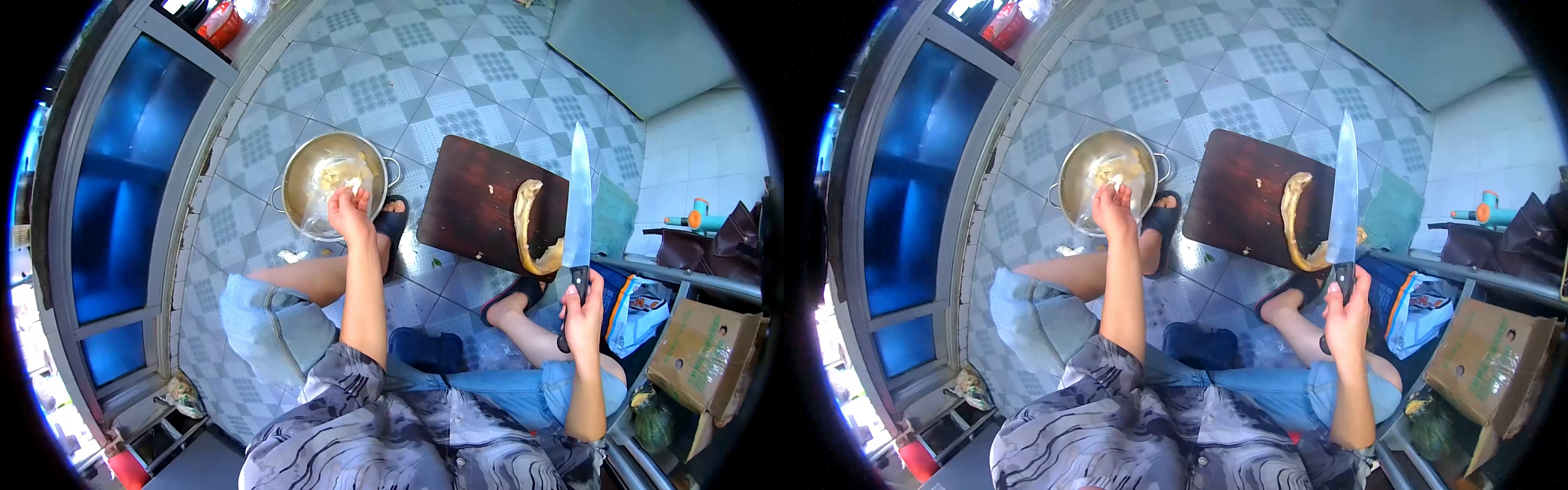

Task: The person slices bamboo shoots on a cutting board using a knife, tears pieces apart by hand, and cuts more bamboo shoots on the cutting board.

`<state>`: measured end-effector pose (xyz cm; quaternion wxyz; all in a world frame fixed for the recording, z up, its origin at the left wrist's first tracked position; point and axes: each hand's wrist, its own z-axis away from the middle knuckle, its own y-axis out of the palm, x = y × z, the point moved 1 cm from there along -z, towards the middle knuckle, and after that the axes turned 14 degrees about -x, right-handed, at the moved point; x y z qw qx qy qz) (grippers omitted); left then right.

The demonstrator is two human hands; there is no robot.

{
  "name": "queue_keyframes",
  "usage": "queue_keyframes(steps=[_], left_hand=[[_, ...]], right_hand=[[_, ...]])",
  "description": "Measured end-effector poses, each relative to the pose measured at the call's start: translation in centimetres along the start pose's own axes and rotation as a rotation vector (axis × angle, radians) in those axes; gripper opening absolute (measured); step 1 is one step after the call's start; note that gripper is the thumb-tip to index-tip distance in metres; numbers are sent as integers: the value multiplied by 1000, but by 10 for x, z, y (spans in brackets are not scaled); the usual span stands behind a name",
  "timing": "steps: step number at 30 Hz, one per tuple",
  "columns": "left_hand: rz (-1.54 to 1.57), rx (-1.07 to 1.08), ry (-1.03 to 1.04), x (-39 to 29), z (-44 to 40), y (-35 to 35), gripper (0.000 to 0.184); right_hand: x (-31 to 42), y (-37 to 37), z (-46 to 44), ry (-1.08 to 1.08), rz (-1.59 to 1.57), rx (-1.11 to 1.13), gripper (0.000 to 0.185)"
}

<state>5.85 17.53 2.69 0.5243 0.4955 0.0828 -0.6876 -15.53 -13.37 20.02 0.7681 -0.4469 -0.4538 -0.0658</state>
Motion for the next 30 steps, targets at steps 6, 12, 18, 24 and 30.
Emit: queue_keyframes(steps=[6, 12, 18, 24, 30], left_hand=[[54, -123, 65, -33, -76, 17, 54], [-246, -185, 27, 2, -58, 9, 66], [-814, 668, 249, 121, 93, 13, 54], [-1291, 756, 353, 150, 198, 50, 76], [-1068, 716, 47, 172, 155, 36, 28]], right_hand=[[-4, 4, 1, -41, -26, 46, 30], [-7, 7, 1, -63, 68, 35, 33], [-2, -2, -5, -9, -29, -35, 32], [-14, -14, -5, -12, -114, -104, 30], [-24, -33, 0, 19, -242, -104, 28]])
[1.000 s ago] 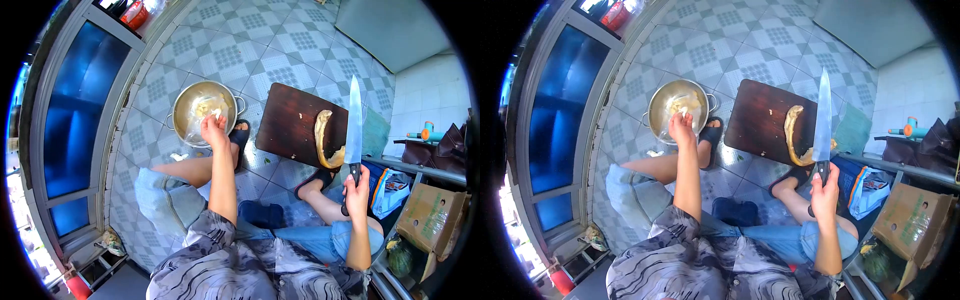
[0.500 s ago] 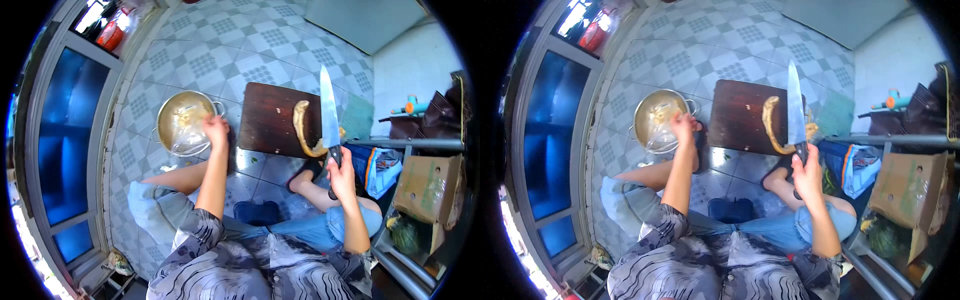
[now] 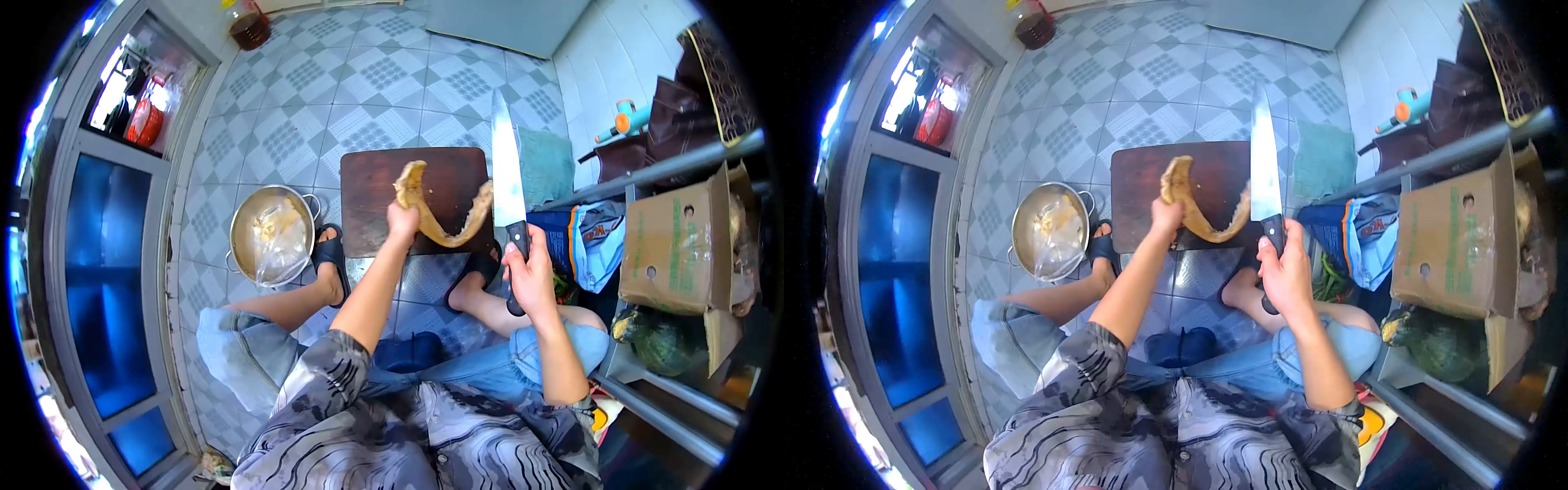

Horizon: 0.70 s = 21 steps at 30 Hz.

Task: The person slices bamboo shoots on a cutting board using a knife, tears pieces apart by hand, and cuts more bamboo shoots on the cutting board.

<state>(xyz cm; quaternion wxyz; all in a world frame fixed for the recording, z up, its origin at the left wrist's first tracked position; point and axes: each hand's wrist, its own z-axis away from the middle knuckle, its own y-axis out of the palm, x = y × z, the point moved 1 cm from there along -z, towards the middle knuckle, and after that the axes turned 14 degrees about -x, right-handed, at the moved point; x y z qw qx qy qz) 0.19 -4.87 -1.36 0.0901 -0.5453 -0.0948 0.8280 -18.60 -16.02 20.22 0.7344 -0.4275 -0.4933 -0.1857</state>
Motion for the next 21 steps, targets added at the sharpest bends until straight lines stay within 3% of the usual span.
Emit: queue_keyframes(steps=[2, 6, 13, 17, 19, 21], left_hand=[[208, 45, -270, -12, 6, -20, 23], [550, 108, -329, -24, 4, -49, 24], [702, 110, -236, -59, 9, -71, 28], [624, -85, -158, -65, 12, -77, 29], [584, -205, 61, -58, 8, -80, 27], [497, -226, 120, -62, 15, -85, 26]], right_hand=[[-2, -4, 2, -5, -42, -8, 26], [-8, -1, 3, -30, -29, 5, 26], [-17, 7, 6, -65, 35, 54, 31], [-17, 9, 8, -209, -6, 10, 30], [-12, 12, 10, -220, 27, 14, 33], [-11, 17, 11, -286, 214, 59, 33]])
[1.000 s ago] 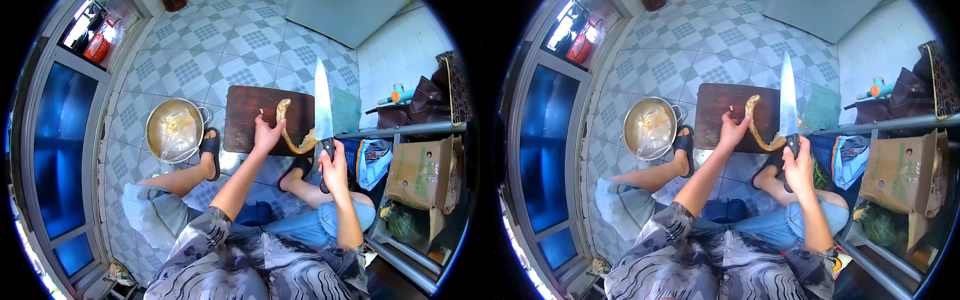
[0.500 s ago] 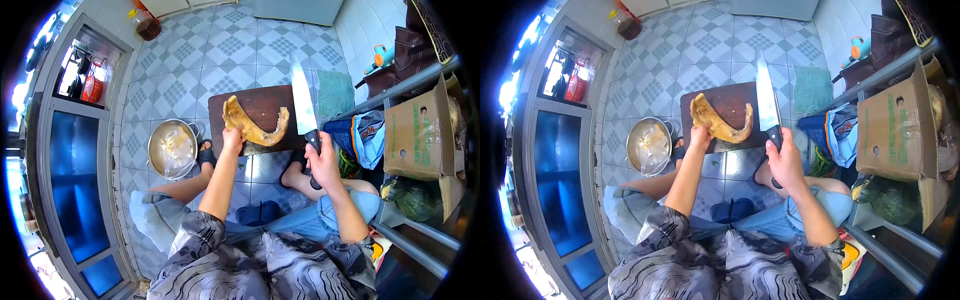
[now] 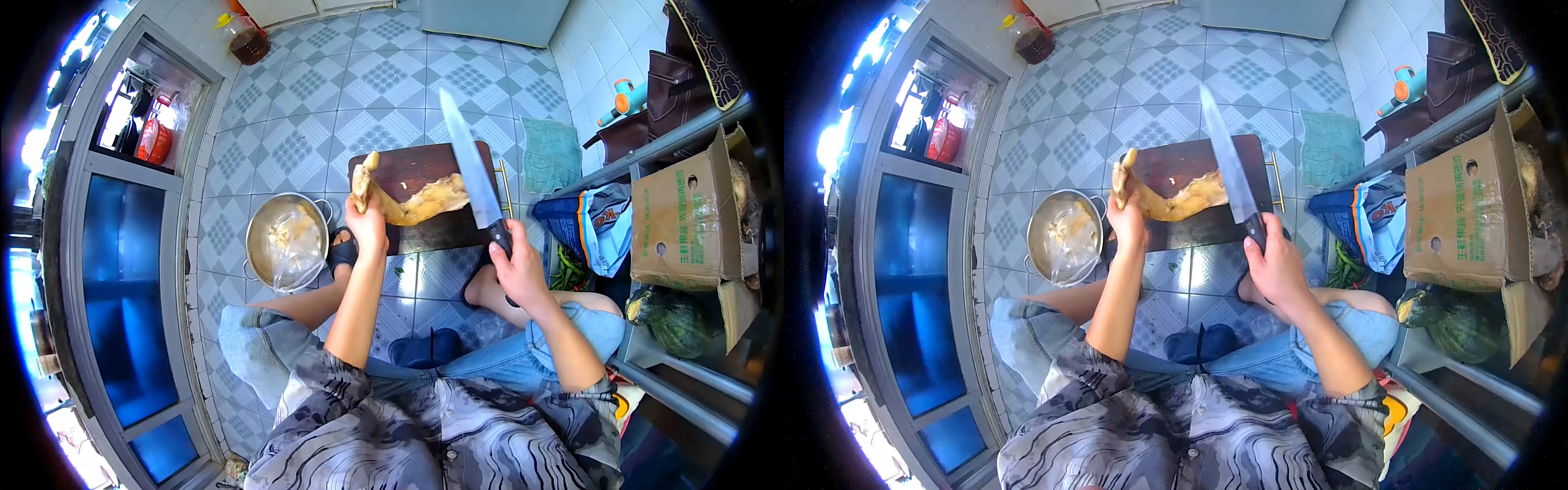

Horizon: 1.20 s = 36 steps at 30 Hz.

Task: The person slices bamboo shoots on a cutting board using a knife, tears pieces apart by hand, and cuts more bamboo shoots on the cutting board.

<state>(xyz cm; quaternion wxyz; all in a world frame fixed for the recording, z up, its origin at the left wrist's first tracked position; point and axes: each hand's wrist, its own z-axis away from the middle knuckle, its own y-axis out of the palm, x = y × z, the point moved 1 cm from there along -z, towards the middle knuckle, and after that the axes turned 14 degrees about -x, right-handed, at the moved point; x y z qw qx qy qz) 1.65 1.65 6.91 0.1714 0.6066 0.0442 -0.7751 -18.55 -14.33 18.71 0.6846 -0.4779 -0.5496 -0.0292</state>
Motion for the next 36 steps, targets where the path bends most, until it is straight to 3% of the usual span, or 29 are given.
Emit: queue_keyframes(steps=[3, 4, 7, 10, 14, 16, 18, 23, 29, 31, 32, 35, 36], left_hand=[[-77, -33, 96, -5, 4, -2, 24], [-51, -49, 91, -3, 0, -6, 24], [-52, -66, 82, 8, -16, -20, 24], [12, -67, -82, 18, -28, -31, 25], [-6, -125, -64, 47, -46, -45, 26], [44, -191, -298, 43, -42, -50, 27], [109, -187, -379, 46, -45, -55, 30], [149, -172, -401, 49, -42, -51, 33], [1, -189, -152, 61, -43, -49, 33], [-300, -61, 337, 19, -14, -33, 42], [-252, 23, 448, 28, -15, -29, 42], [-258, 269, 353, 9, 19, -5, 37], [-400, 303, 493, 17, 23, -3, 39]], right_hand=[[-23, 22, 4, -84, 245, 79, 33], [-24, 24, 5, 22, 249, 181, 34], [-43, 36, 11, 31, 373, 205, 35], [-56, 41, 12, 90, 355, 229, 36], [-68, 49, 19, 122, 387, 272, 38], [-72, 50, 20, 90, 380, 248, 38], [-71, 50, 19, 92, 378, 246, 39], [-69, 50, 16, 54, 332, 224, 42], [-72, 52, 18, 55, 398, 269, 45], [-67, 50, 16, 108, 409, 299, 44], [-68, 50, 15, 109, 409, 298, 44], [-70, 51, 12, 51, 369, 185, 41], [-69, 50, 11, 70, 367, 185, 40]])
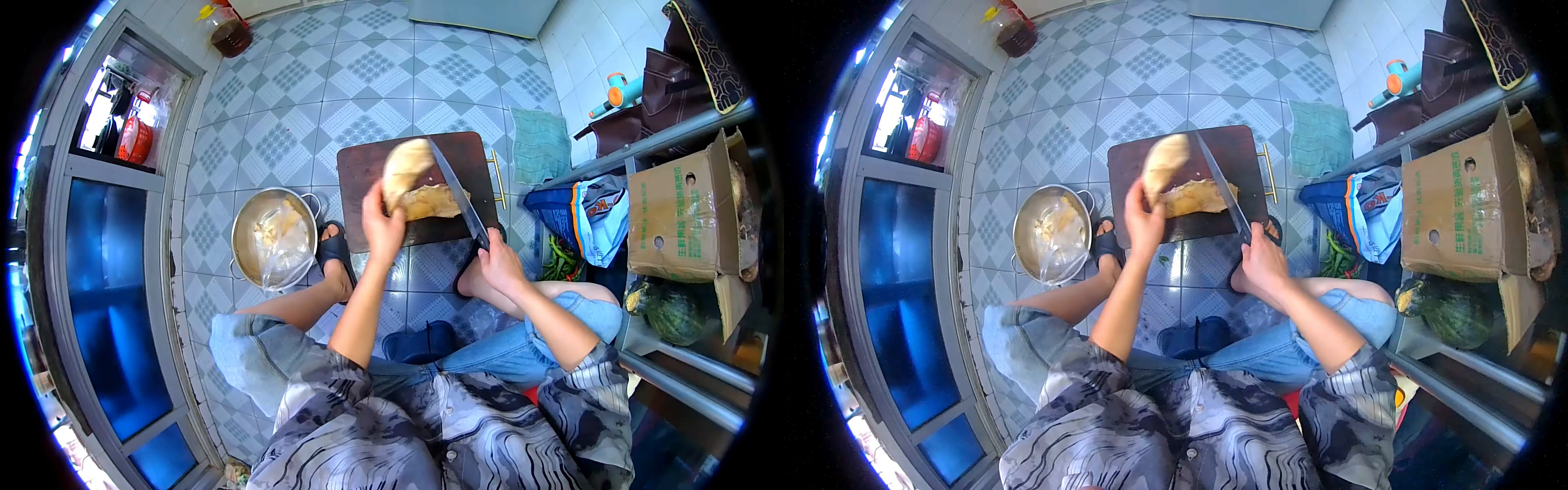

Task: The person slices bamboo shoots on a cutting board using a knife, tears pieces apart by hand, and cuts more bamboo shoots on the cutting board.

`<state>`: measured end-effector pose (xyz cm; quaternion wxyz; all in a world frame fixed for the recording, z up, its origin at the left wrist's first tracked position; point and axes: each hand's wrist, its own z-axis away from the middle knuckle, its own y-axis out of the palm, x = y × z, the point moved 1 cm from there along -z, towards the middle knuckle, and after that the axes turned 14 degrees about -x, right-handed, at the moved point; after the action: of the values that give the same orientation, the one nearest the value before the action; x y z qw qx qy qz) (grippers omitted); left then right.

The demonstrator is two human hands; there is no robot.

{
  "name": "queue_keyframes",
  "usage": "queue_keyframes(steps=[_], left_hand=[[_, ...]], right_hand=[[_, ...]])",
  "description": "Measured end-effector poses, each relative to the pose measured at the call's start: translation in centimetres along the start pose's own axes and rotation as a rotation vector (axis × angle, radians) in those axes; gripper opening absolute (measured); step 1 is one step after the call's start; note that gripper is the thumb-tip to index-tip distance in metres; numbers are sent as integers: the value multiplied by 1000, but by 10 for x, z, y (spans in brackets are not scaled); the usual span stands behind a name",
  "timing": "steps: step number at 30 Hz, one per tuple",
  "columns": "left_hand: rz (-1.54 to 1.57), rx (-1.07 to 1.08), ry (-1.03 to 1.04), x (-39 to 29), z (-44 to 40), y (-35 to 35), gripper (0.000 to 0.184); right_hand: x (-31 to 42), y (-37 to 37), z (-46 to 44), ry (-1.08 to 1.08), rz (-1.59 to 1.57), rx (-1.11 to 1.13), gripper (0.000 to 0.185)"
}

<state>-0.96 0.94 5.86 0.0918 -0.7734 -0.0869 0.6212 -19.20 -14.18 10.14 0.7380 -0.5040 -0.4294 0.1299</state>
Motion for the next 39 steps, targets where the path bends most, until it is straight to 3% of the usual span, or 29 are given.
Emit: queue_keyframes(steps=[2, 5, 12, 18, 23, 27, 30, 35, 37, 39], left_hand=[[-215, 48, 243, -3, 12, 8, 44], [-245, 143, 307, -16, 24, 14, 36], [-201, 71, 395, -25, 33, 23, 26], [-126, 37, 275, -15, 22, 20, 20], [57, -58, -30, -10, 10, 21, 33], [77, -40, -109, -20, -1, 14, 40], [100, 105, -199, -29, -3, 12, 44], [204, 326, -379, -29, 3, 16, 37], [447, 331, -568, -38, 6, 17, 38], [491, 404, -581, -37, 4, 13, 39]], right_hand=[[1, -2, 0, 19, 2, 1, 38], [1, -4, 0, -31, -49, -8, 40], [-1, 1, 1, -84, -183, -27, 38], [9, -6, 9, -188, -147, -36, 40], [16, -10, 13, -227, -79, 29, 42], [15, -10, 14, -328, -45, -9, 42], [20, -15, 13, -329, -32, -51, 41], [22, -17, 12, -309, -57, -116, 41], [25, -19, 12, -340, -86, -147, 40], [27, -21, 13, -335, -82, -124, 40]])
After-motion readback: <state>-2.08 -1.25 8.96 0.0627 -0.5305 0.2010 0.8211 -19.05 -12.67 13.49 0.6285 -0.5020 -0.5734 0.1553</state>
